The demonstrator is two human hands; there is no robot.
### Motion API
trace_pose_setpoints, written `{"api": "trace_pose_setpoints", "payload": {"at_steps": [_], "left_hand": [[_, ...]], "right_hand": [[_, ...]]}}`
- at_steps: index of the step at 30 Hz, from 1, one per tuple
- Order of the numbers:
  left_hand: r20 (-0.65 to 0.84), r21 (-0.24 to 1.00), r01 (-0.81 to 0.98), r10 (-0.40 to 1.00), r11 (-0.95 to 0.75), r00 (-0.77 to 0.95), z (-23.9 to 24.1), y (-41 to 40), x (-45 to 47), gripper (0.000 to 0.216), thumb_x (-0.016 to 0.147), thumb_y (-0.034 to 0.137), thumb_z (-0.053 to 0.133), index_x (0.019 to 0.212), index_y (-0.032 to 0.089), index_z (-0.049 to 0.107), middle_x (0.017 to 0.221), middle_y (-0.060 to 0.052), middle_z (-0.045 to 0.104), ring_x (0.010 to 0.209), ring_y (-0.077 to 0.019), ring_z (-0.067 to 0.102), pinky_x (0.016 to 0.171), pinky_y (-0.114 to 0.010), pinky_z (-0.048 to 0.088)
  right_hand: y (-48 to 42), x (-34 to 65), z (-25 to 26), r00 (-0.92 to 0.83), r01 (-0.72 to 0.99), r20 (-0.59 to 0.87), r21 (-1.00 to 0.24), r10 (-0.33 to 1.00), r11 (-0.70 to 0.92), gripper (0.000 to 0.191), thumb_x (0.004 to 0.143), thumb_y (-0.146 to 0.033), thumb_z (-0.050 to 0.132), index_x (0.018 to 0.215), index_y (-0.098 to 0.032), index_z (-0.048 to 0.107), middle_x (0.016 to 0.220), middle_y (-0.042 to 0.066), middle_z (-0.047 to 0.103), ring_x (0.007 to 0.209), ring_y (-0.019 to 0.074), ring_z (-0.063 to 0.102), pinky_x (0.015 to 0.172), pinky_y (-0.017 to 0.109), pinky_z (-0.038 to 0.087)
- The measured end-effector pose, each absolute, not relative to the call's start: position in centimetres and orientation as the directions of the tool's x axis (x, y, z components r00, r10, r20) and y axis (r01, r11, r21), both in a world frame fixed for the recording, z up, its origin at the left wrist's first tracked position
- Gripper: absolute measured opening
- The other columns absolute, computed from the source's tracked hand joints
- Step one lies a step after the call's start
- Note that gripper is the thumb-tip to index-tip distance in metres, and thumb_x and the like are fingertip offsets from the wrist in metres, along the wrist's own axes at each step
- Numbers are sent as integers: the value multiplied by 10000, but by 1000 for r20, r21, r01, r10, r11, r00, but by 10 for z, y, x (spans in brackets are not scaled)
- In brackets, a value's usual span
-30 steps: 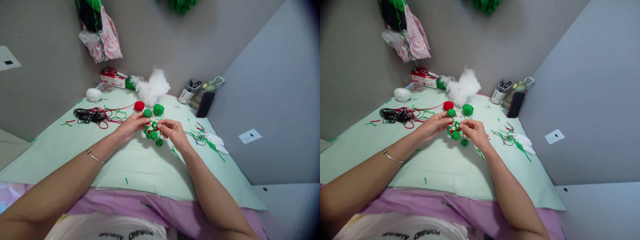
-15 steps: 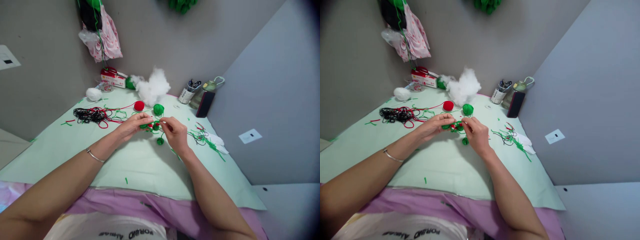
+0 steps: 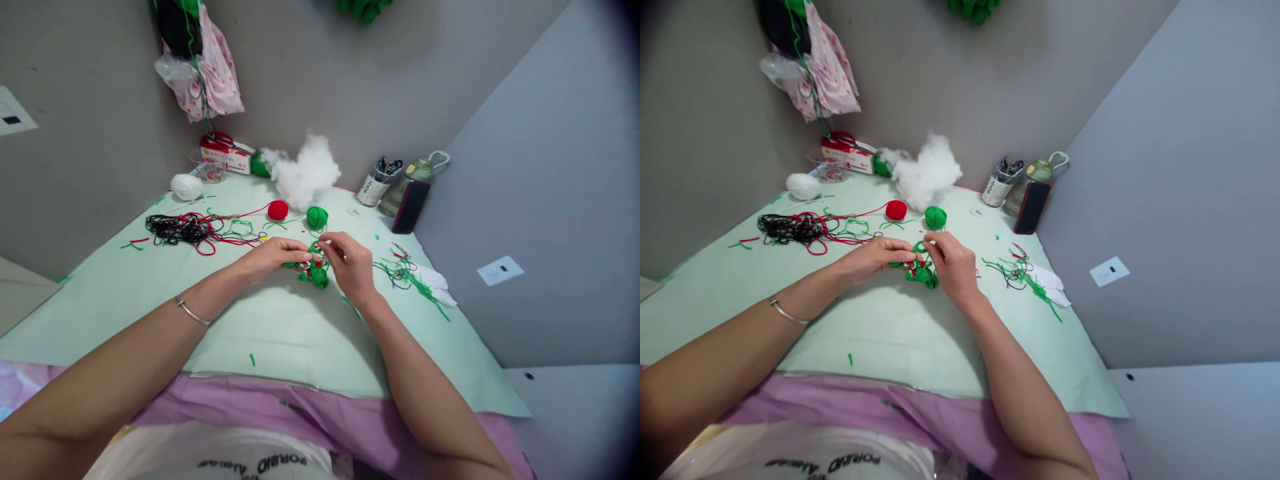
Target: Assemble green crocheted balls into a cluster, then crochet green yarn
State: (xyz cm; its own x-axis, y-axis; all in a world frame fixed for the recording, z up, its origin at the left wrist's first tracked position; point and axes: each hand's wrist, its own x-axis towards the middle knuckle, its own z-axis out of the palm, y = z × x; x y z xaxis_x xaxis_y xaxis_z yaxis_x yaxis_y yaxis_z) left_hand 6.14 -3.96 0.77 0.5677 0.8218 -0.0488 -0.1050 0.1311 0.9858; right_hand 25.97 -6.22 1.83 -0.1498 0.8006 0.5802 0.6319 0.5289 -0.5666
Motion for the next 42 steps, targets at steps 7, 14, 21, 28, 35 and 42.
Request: {"api": "trace_pose_setpoints", "payload": {"at_steps": [7,14,21,28,35,42], "left_hand": [[-63,924,-292,854,245,517,7,-38,61,227,731,334,851,856,166,762,900,-59,744,820,-159,679,877,-338,551],[-57,897,-347,849,275,525,8,-39,61,206,798,323,808,842,154,698,836,-37,729,778,-144,703,859,-320,571],[-65,891,-349,842,291,536,7,-38,61,197,793,289,815,846,153,682,851,-38,729,792,-153,719,869,-327,581],[-76,878,-374,859,299,507,11,-41,62,178,795,241,805,840,154,655,852,-43,734,834,-165,724,906,-346,579],[-71,872,-389,862,298,502,10,-40,62,148,818,215,777,859,136,658,857,-36,728,853,-155,718,894,-331,591],[-73,885,-355,843,301,533,12,-40,62,183,821,234,777,861,143,624,850,-41,751,811,-162,740,888,-333,587]], "right_hand": [[-53,267,33,97,183,281,-948,955,260,286,760,-459,764,723,-201,645,577,-35,533,507,101,428,474,247,346],[-50,271,32,109,81,235,-971,966,227,263,743,-453,778,768,-201,707,630,-34,536,514,93,429,486,255,357],[-52,267,31,109,-36,291,-954,951,296,228,764,-401,781,850,-215,683,734,-27,612,583,106,569,606,270,508],[-58,263,32,-8,-91,253,-964,968,251,228,780,-402,790,840,-211,682,774,3,683,629,117,606,636,272,535],[-59,261,31,45,-16,307,-951,951,308,233,782,-425,778,844,-206,726,833,18,704,652,114,581,611,257,509],[-52,265,28,162,4,326,-944,931,330,197,765,-395,780,846,-216,755,835,14,705,681,119,559,649,263,500]]}}
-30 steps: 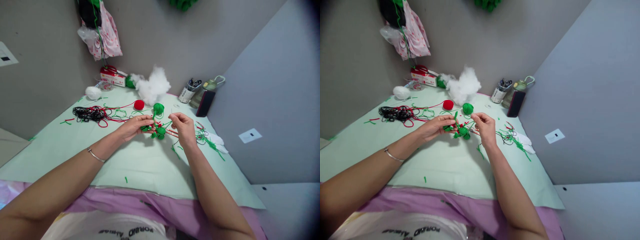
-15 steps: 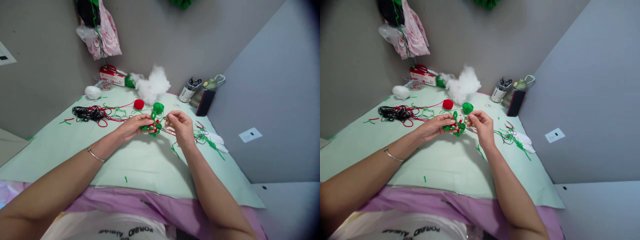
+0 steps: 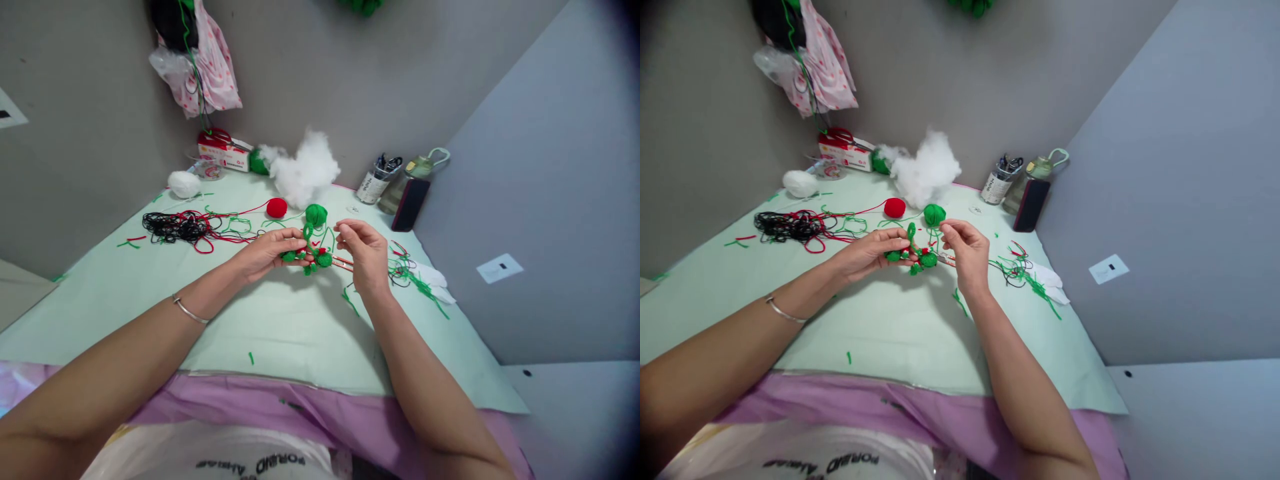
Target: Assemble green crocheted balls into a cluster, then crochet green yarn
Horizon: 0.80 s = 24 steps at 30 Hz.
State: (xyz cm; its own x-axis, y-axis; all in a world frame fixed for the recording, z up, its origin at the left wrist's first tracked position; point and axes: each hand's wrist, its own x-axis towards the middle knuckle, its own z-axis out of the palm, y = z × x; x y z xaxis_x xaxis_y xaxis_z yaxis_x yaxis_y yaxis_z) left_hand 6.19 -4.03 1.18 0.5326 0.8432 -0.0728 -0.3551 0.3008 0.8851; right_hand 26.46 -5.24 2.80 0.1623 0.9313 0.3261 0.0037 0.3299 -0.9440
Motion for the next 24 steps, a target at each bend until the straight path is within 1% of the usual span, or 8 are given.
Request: {"api": "trace_pose_setpoints", "payload": {"at_steps": [5,7,13,18,24], "left_hand": [[-63,890,-346,831,297,553,10,-40,62,181,829,257,778,865,137,647,862,-50,758,827,-166,746,884,-318,581],[-58,888,-350,828,299,558,9,-40,61,174,833,256,777,865,136,656,858,-50,758,828,-165,745,885,-317,580],[-46,889,-350,819,294,571,7,-38,61,170,841,269,776,860,133,675,868,-60,765,836,-167,747,881,-313,582],[-44,893,-346,821,288,569,6,-37,60,173,843,277,776,868,134,683,885,-64,770,842,-165,748,882,-309,583],[-47,890,-350,823,292,566,6,-37,61,169,844,272,774,851,135,676,866,-58,770,834,-162,752,862,-290,590]], "right_hand": [[-60,258,30,-37,65,286,-956,958,288,219,742,-419,806,805,-214,758,835,19,712,730,144,582,669,277,491],[-62,257,30,-83,74,271,-958,959,277,226,751,-421,801,799,-206,753,841,19,707,729,141,578,660,274,477],[-62,258,31,-110,74,261,-960,959,269,225,752,-403,807,782,-191,740,785,7,673,688,122,550,629,264,442],[-64,257,33,-99,126,252,-956,963,264,247,755,-429,797,792,-192,736,770,11,661,661,123,535,563,256,423],[-65,256,33,-104,166,273,-943,956,287,249,772,-435,783,790,-192,733,763,15,653,657,125,542,545,252,426]]}}
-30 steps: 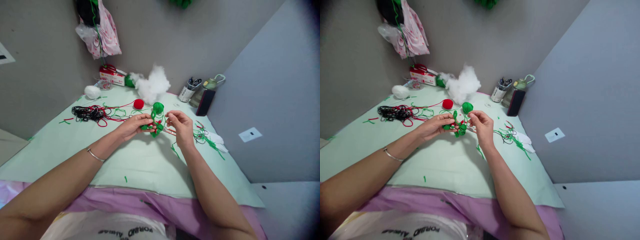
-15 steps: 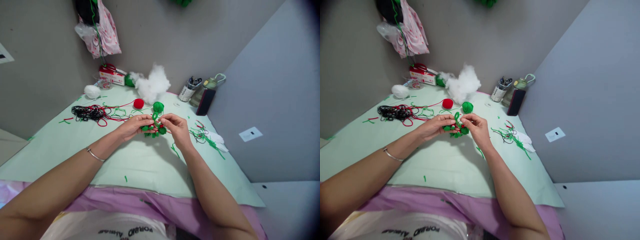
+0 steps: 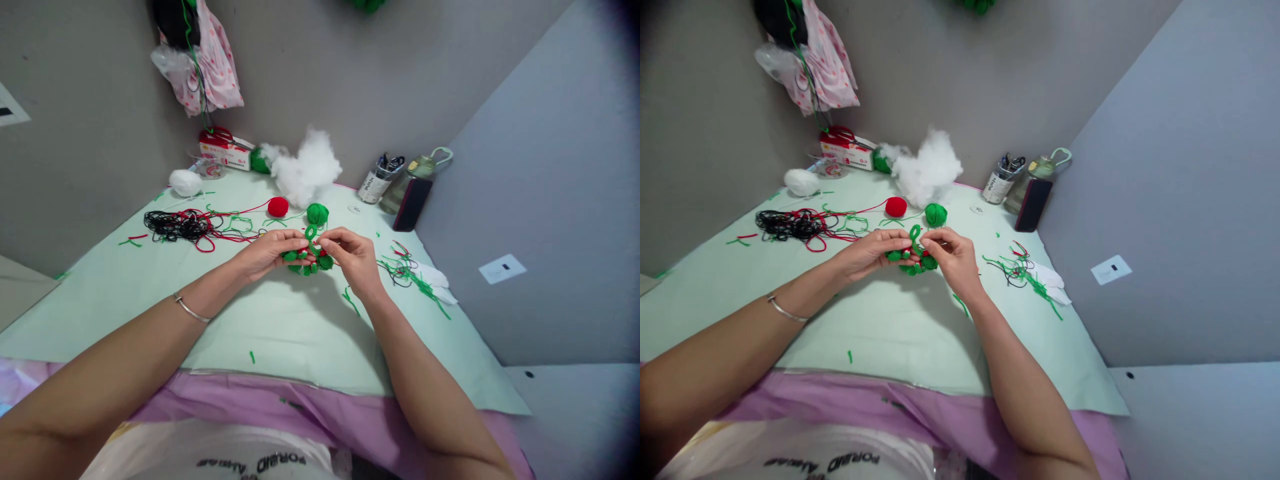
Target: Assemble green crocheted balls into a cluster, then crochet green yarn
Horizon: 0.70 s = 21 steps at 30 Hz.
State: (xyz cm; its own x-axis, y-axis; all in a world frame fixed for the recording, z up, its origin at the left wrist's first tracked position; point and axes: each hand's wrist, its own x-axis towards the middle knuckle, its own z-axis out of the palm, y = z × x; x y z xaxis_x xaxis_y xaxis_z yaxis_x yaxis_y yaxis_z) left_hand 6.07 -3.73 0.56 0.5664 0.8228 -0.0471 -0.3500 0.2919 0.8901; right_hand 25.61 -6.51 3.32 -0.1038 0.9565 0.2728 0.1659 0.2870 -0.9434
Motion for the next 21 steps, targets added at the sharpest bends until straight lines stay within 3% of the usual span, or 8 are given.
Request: {"api": "trace_pose_setpoints", "payload": {"at_steps": [12,21], "left_hand": [[-67,887,-347,830,303,554,4,-37,61,184,823,275,789,841,131,676,850,-62,774,809,-154,752,855,-275,595],[-71,892,-341,837,297,543,2,-35,60,196,820,292,793,844,137,676,837,-55,763,822,-155,747,886,-295,589]], "right_hand": [[-62,257,29,-146,161,360,-910,921,381,129,818,-326,758,786,-201,751,815,7,672,689,119,581,649,269,480],[-63,256,26,-154,209,388,-886,909,413,147,831,-357,749,809,-212,759,840,17,684,733,136,606,683,282,496]]}}
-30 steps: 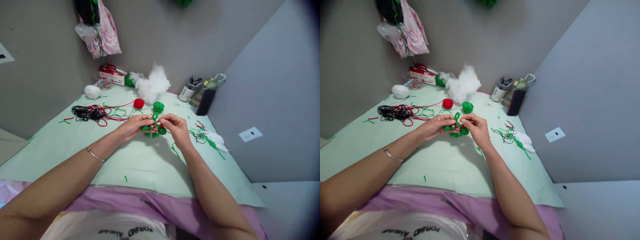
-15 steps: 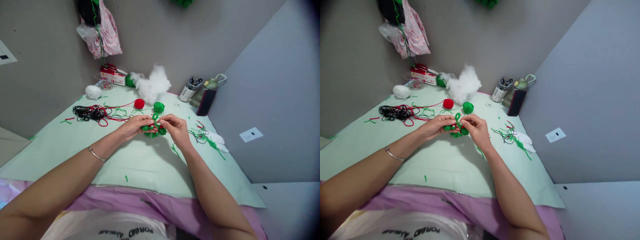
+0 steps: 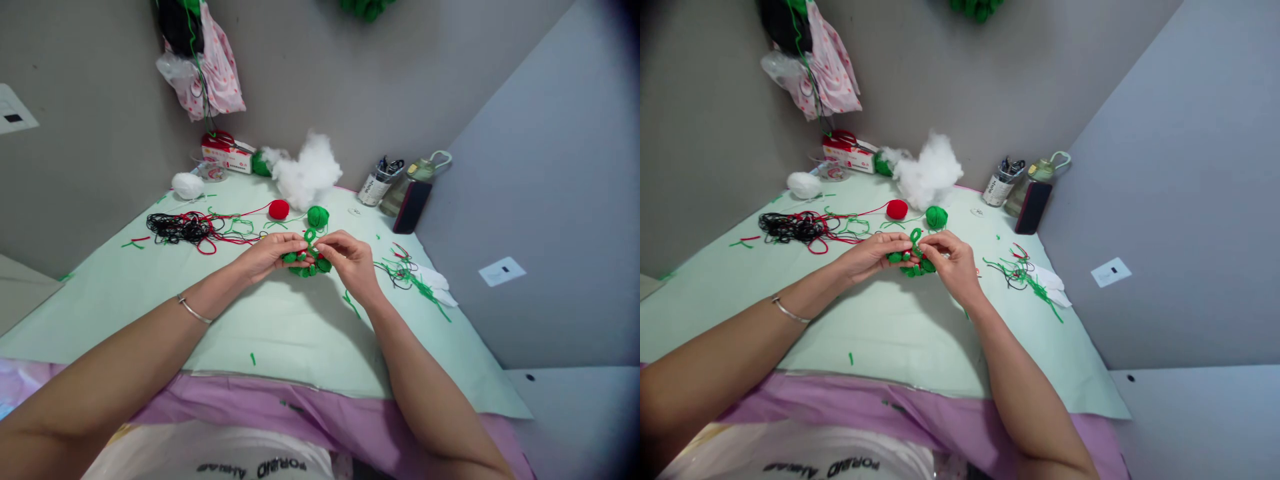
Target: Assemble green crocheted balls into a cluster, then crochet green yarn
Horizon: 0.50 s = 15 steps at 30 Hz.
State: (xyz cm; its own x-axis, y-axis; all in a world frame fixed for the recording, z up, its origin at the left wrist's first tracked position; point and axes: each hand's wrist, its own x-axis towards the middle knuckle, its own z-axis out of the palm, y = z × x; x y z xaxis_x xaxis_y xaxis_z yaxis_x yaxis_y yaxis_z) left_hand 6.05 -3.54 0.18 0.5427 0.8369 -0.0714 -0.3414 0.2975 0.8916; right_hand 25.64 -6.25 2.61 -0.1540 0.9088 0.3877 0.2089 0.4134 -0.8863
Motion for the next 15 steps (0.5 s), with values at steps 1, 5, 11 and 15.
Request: {"api": "trace_pose_setpoints", "payload": {"at_steps": [1,5,11,15], "left_hand": [[-71,892,-341,837,296,542,1,-35,60,199,820,295,794,848,138,675,843,-58,765,821,-157,748,886,-299,589],[-67,894,-338,834,294,548,1,-35,60,208,827,307,790,854,137,672,868,-70,772,826,-165,751,883,-305,588],[-65,891,-341,830,298,554,3,-36,61,195,836,298,782,837,136,673,854,-65,772,810,-160,750,876,-297,588],[-59,889,-347,827,298,559,3,-37,61,191,842,294,777,828,136,670,843,-60,770,808,-156,751,856,-282,592]], "right_hand": [[-63,256,27,-147,207,379,-892,914,403,158,825,-368,753,806,-210,758,837,19,688,727,137,604,677,282,495],[-63,256,30,-124,177,320,-924,939,339,203,794,-404,776,803,-203,757,845,29,706,716,141,596,646,279,486],[-64,256,29,-135,165,336,-920,932,356,200,791,-406,780,807,-207,762,833,24,701,715,142,597,660,284,488],[-63,256,27,-147,169,348,-914,926,370,186,811,-385,769,810,-200,752,841,22,703,709,133,595,667,279,487]]}}
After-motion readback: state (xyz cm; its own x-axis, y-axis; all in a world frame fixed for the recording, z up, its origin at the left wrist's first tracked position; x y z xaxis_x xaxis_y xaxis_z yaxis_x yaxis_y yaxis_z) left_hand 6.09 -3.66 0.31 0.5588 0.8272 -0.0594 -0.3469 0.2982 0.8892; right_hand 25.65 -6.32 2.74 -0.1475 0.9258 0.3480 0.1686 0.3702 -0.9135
